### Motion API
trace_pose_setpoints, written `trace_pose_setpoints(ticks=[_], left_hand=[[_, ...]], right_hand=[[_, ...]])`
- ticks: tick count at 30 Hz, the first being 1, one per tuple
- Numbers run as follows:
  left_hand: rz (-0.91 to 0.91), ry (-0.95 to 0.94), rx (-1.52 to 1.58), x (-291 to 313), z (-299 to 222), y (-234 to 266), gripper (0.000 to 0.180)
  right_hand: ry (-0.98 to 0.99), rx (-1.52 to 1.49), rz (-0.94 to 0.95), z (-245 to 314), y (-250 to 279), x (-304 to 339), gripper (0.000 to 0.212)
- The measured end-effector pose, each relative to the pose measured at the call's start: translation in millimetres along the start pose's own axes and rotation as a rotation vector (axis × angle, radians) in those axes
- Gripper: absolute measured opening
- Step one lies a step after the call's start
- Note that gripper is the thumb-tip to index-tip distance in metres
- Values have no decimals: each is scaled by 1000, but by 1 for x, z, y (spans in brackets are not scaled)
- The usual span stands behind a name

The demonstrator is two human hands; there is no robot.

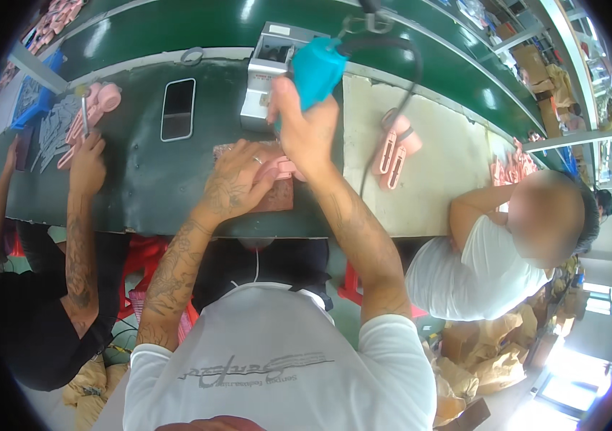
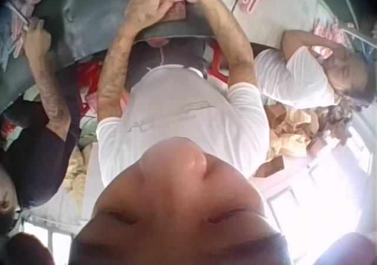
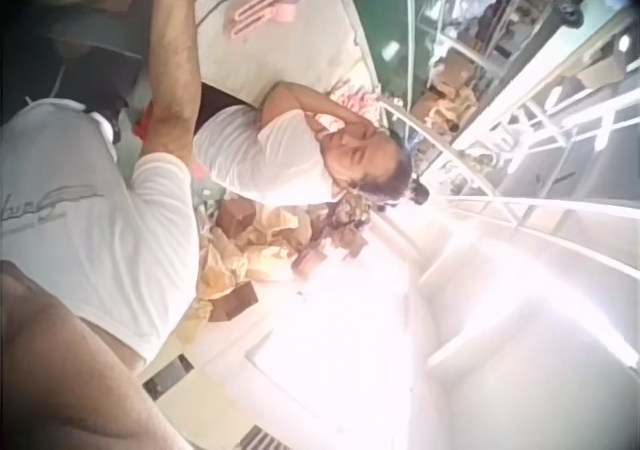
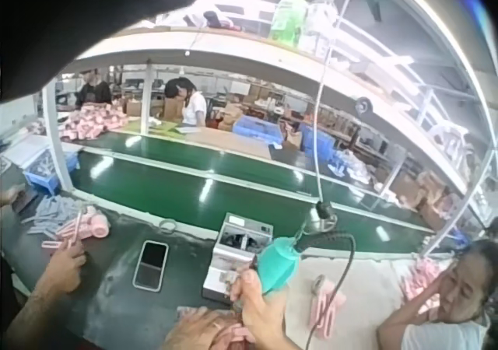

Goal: Using an electric screwdriver to assemble pink plastic handheld fan components on a factory production line.

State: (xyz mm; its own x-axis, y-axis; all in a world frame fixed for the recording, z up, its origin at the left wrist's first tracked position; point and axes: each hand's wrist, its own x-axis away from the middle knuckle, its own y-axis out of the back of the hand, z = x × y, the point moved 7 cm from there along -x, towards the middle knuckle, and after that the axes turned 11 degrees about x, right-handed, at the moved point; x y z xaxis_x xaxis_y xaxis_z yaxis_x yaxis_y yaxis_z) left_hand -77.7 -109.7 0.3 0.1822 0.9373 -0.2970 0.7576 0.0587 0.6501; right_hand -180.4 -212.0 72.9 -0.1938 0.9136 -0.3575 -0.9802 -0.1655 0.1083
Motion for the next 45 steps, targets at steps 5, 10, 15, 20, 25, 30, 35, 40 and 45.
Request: trace_pose_setpoints(ticks=[5, 10, 15, 20, 25, 30, 35, 40, 45], left_hand=[[-21, -47, -14, -4, -1, -1, 39], [-20, -43, 20, -3, 0, 2, 39], [-46, -102, 20, -10, -3, -4, 36], [-119, -175, -13, -12, -15, 4, 24], [3, -85, -29, -8, -14, -1, 32], [-21, -118, -74, -9, -19, -5, 32], [-18, -114, -55, -7, -18, -2, 35], [-92, -326, -88, -1, -39, 1, 33], [-96, -353, -182, 17, -48, -4, 35]], right_hand=[[-18, -42, 29, 9, 33, 39, 36], [-65, -74, 65, -4, 30, 49, 40], [-37, 10, 37, -5, 35, 51, 39], [-77, 297, 30, -24, 37, 63, 25], [-3, 164, 7, -16, 31, 60, 29], [7, 162, -23, -14, 38, 62, 29], [-170, 17, 49, -2, 40, 65, 26], [-129, -163, -51, 20, 70, 97, 27], [-137, -124, -59, 33, 87, 121, 46]])
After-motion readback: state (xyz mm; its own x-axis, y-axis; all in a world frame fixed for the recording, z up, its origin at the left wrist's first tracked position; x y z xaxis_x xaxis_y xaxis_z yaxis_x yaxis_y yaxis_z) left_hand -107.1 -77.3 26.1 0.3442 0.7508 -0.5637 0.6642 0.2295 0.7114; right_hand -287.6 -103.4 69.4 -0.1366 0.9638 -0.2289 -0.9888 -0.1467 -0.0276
